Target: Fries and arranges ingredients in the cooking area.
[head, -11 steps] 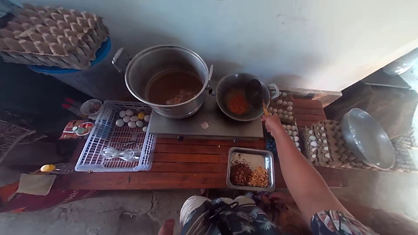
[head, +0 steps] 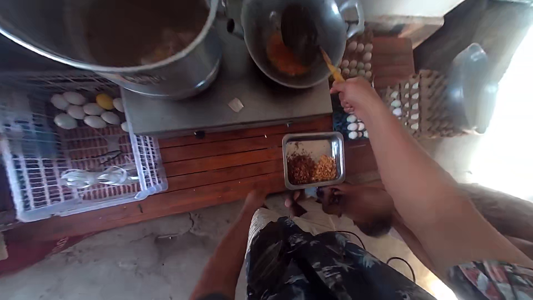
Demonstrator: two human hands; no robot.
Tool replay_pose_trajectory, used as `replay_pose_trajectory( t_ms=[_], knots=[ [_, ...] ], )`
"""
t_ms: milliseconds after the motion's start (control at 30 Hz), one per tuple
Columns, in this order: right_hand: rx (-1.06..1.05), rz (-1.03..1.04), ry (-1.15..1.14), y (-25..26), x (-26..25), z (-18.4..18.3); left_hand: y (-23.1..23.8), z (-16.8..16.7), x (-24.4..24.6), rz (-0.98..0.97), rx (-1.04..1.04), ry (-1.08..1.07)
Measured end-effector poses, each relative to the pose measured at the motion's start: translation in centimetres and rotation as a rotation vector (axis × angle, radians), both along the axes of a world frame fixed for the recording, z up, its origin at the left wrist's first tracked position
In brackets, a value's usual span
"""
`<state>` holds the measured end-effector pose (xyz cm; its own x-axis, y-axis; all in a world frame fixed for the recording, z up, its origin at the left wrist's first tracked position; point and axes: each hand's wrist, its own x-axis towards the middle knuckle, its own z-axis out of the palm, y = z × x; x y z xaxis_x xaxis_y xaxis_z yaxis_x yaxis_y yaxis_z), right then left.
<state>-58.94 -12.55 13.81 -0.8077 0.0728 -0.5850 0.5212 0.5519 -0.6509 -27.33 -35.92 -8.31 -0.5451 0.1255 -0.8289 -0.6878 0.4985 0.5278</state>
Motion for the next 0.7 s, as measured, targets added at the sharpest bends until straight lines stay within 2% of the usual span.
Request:
replay_pose_trajectory(
  t_ms=[100,233,267,333,367,400,467,533,700],
  knots=[
    [-0.020,-0.035,0.016,0.4,1.4,-0.1,4.3,-2.5,-5.5,-0.086,0.063,-0.017],
    [-0.120,-0.044,0.045,1.4,3.0,1.1,8.9,-5.8,-8.4,-0.099,-0.050,-0.048],
    [-0.103,-0.036,0.033,0.7,4.1,2.4,9.5,-6.1,-8.5,-0.084,-0.082,-0.069],
    [0.100,-0.009,-0.137,-4.1,6.9,8.2,10.0,-6.6,-8.3,-0.044,-0.114,-0.085],
    [0.155,-0.022,-0.159,-5.5,8.1,9.6,10.0,-7.0,-7.9,-0.012,-0.103,-0.075],
    [0.117,-0.006,-0.125,-4.9,8.6,9.6,10.0,-7.3,-7.6,0.010,-0.098,-0.065],
    [-0.126,-0.047,0.043,0.5,6.9,5.8,9.6,-7.5,-7.3,0.015,-0.130,-0.041],
    [-0.214,-0.088,0.104,3.4,5.2,3.5,8.4,-6.9,-7.0,0.007,-0.175,-0.044],
    [-0.183,-0.169,0.097,1.8,5.4,4.5,3.4,-5.1,-5.2,0.041,-0.242,-0.084]
  ],
)
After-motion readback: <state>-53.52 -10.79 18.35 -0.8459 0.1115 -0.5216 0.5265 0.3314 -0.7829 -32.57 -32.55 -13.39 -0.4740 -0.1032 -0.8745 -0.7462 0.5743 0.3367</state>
